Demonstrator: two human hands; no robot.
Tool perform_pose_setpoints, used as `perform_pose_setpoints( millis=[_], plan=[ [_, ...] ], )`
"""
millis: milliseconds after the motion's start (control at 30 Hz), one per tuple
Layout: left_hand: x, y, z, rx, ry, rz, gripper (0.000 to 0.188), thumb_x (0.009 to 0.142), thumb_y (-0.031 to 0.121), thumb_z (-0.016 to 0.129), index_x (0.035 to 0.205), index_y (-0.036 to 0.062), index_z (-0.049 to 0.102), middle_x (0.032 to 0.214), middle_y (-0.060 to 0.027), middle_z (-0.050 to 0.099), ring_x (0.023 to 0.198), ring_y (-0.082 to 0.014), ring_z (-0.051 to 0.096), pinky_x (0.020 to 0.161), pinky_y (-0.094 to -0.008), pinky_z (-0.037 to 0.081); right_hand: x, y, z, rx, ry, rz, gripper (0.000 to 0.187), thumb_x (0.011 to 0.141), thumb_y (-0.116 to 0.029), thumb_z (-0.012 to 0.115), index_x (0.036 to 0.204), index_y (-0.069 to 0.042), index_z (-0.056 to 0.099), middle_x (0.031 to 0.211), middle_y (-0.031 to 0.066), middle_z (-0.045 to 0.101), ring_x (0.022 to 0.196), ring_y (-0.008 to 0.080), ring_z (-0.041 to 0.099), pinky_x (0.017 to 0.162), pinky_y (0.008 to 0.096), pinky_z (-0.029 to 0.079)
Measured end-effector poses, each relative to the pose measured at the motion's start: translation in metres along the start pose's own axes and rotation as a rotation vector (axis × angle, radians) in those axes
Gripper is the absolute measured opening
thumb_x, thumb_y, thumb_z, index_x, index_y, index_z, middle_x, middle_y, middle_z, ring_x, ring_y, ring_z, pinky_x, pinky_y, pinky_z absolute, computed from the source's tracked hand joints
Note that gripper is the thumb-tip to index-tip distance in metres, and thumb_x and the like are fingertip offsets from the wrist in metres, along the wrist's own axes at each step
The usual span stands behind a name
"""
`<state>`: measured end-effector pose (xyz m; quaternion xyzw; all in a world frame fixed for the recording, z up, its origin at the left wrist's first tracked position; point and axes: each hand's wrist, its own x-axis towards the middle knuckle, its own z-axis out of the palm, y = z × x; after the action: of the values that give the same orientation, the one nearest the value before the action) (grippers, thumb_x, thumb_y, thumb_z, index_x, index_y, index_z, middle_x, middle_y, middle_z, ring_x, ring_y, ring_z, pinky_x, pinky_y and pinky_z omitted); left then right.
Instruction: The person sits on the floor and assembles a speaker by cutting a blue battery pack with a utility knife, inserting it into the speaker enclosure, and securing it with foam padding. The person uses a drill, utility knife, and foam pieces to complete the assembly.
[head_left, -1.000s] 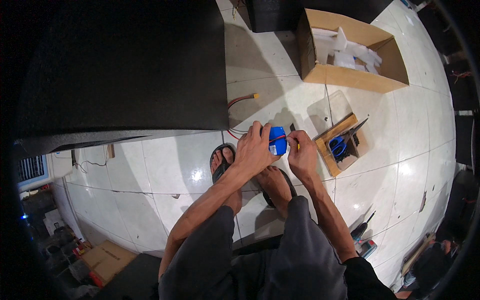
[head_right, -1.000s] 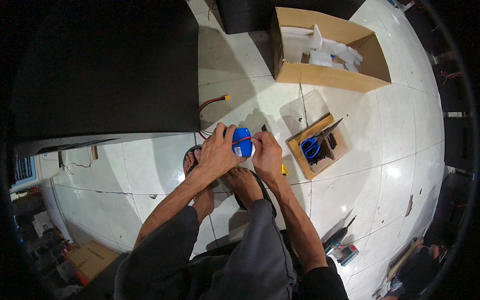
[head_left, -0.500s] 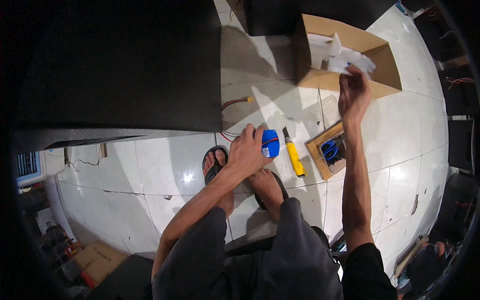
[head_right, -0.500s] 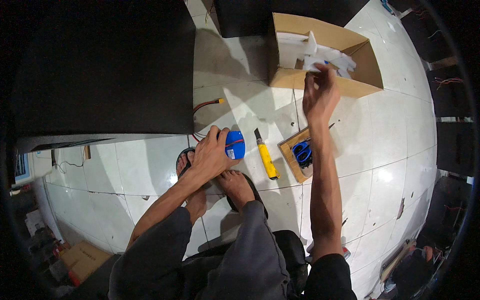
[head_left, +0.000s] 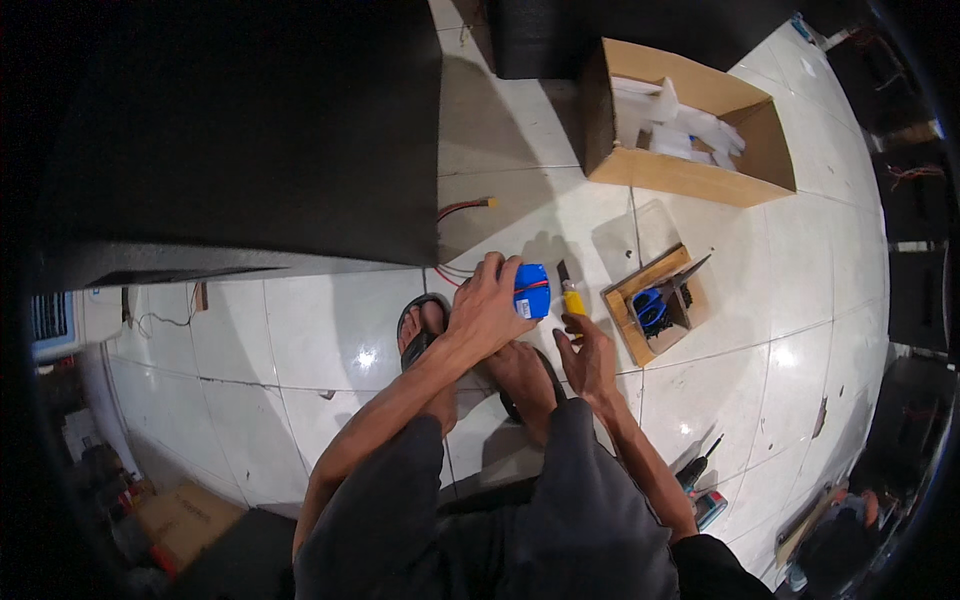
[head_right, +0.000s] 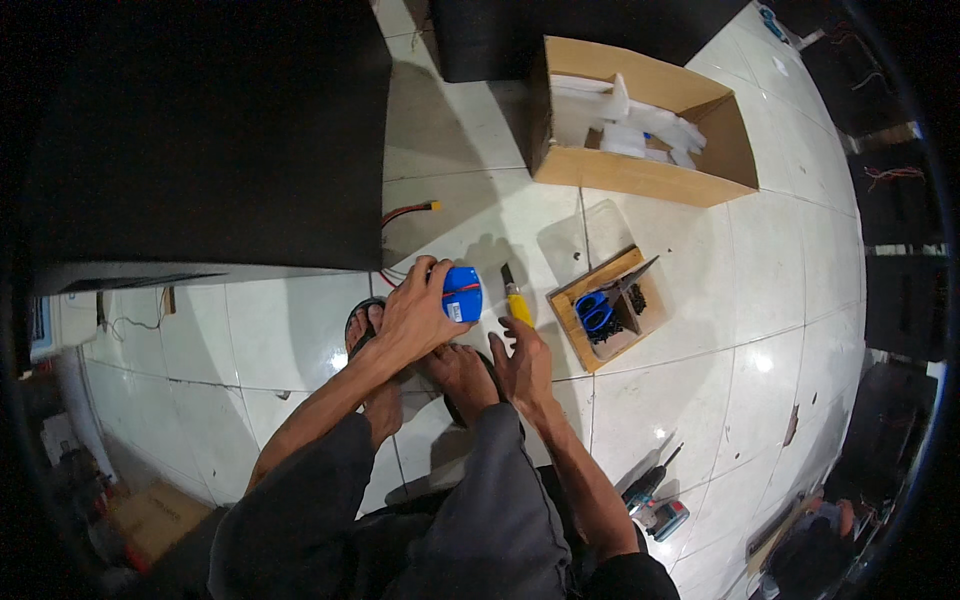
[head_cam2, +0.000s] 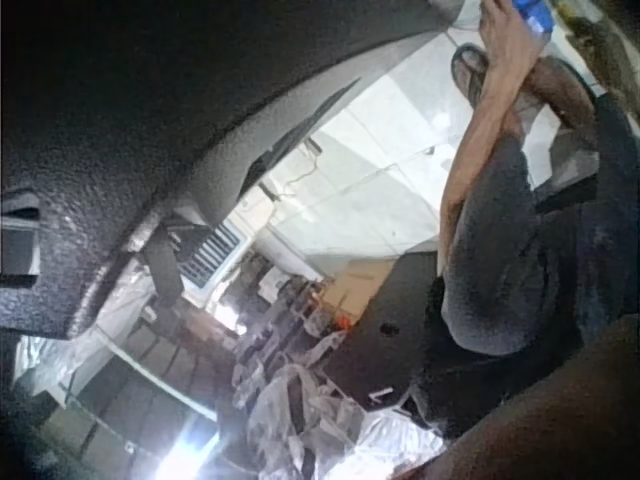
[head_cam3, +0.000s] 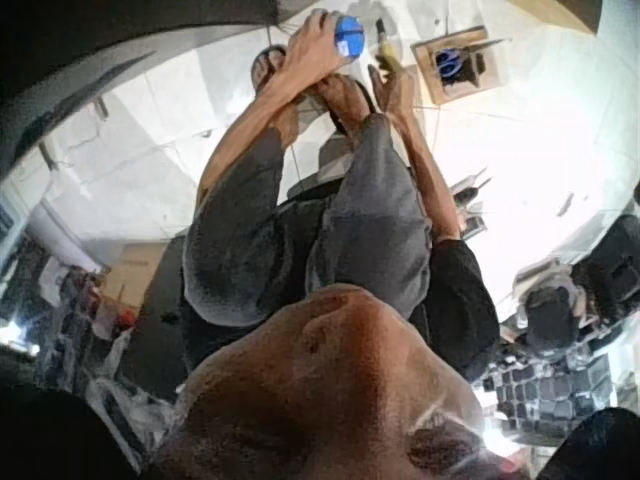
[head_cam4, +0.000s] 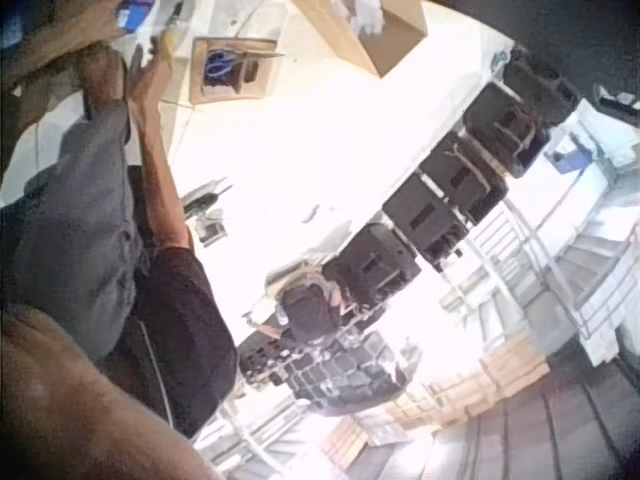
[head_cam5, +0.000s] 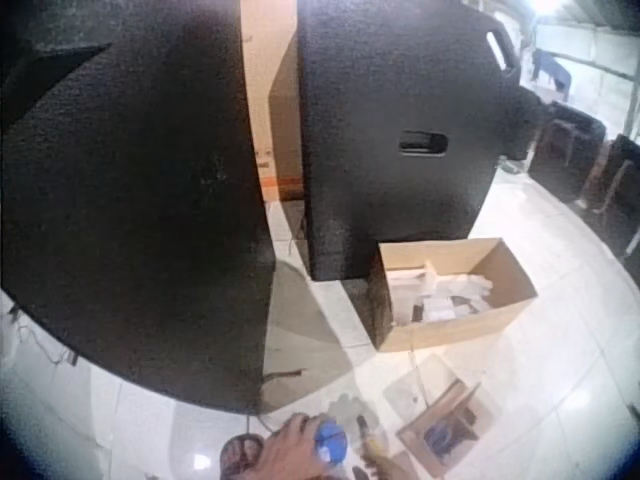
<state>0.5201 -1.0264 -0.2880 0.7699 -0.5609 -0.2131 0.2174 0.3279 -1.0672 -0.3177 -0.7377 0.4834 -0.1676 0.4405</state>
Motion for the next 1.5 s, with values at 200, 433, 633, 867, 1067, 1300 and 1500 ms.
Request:
perform_pose_setpoints(
  millis=[200,433,633,867,1067,1300,1500],
  plan=[
    [-0.001,-0.004,-0.002,-0.028,-0.045,0.001,0.081,0.065,0.027,0.083,0.132,0.0032,0.044,0.123,-0.0196,0.047,0.109,-0.0403,0.058,0.090,-0.0465,0.051,-0.021,0.008,0.016,-0.066,-0.134,0.135,0.028,0.086,-0.016,0.069,0.110,-0.001,0.067,0.102,0.0184,0.070,0.089,0.0269,0.070,0.075,0.0359,0.056],
    [-0.001,-0.007,-0.002,-0.039,-0.042,0.053,0.073,0.067,0.022,0.080,0.127,0.0029,0.044,0.114,-0.0192,0.050,0.103,-0.0384,0.060,0.083,-0.0455,0.053,-0.043,0.007,0.026,-0.226,-0.373,0.117,0.028,0.088,-0.027,0.064,0.106,-0.006,0.069,0.102,0.0176,0.069,0.094,0.0333,0.067,0.085,0.0396,0.052],
    [-0.002,-0.010,-0.003,-0.094,-0.156,0.017,0.082,0.069,0.025,0.081,0.136,0.0052,0.039,0.123,-0.0190,0.047,0.104,-0.0414,0.061,0.085,-0.0468,0.054,-0.035,-0.015,0.020,-0.320,-0.432,-0.010,0.026,0.086,-0.026,0.063,0.102,-0.006,0.069,0.103,0.0169,0.068,0.094,0.0350,0.066,0.085,0.0405,0.052],
    [0.005,-0.005,-0.001,-0.138,-0.197,0.060,0.084,0.072,0.029,0.080,0.139,0.0059,0.036,0.126,-0.0182,0.047,0.106,-0.0407,0.061,0.088,-0.0474,0.054,-0.037,0.004,0.017,-0.607,-0.503,-0.133,0.026,0.085,-0.022,0.061,0.104,-0.005,0.069,0.108,0.0167,0.067,0.100,0.0339,0.064,0.091,0.0405,0.049],
    [-0.005,-0.028,-0.022,-0.238,-0.237,0.055,0.092,0.074,0.026,0.077,0.148,0.0044,0.026,0.134,-0.0254,0.043,0.117,-0.0425,0.055,0.100,-0.0464,0.046,-0.031,0.006,0.023,-0.301,-0.429,0.112,0.022,0.086,-0.024,0.063,0.102,-0.010,0.069,0.105,0.0167,0.067,0.098,0.0347,0.065,0.086,0.0396,0.051],
    [-0.051,-0.070,-0.042,-0.101,0.027,0.360,0.074,0.080,0.022,0.077,0.142,0.0059,0.041,0.139,-0.0211,0.048,0.127,-0.0366,0.047,0.108,-0.0422,0.039,-0.036,0.092,0.029,-0.261,-0.408,0.074,0.033,0.089,-0.028,0.069,0.111,-0.003,0.065,0.098,0.0185,0.070,0.088,0.0283,0.071,0.077,0.0363,0.056],
    [-0.116,-0.102,-0.137,-0.245,0.585,0.247,0.020,0.080,0.006,0.074,0.099,0.0020,0.068,0.094,-0.0135,0.071,0.086,-0.0273,0.070,0.075,-0.0349,0.055,-0.025,0.032,-0.015,0.151,0.023,0.114,0.023,0.092,-0.009,0.064,0.111,0.003,0.065,0.088,0.0110,0.070,0.078,0.0181,0.067,0.074,0.0303,0.055]
  ],
)
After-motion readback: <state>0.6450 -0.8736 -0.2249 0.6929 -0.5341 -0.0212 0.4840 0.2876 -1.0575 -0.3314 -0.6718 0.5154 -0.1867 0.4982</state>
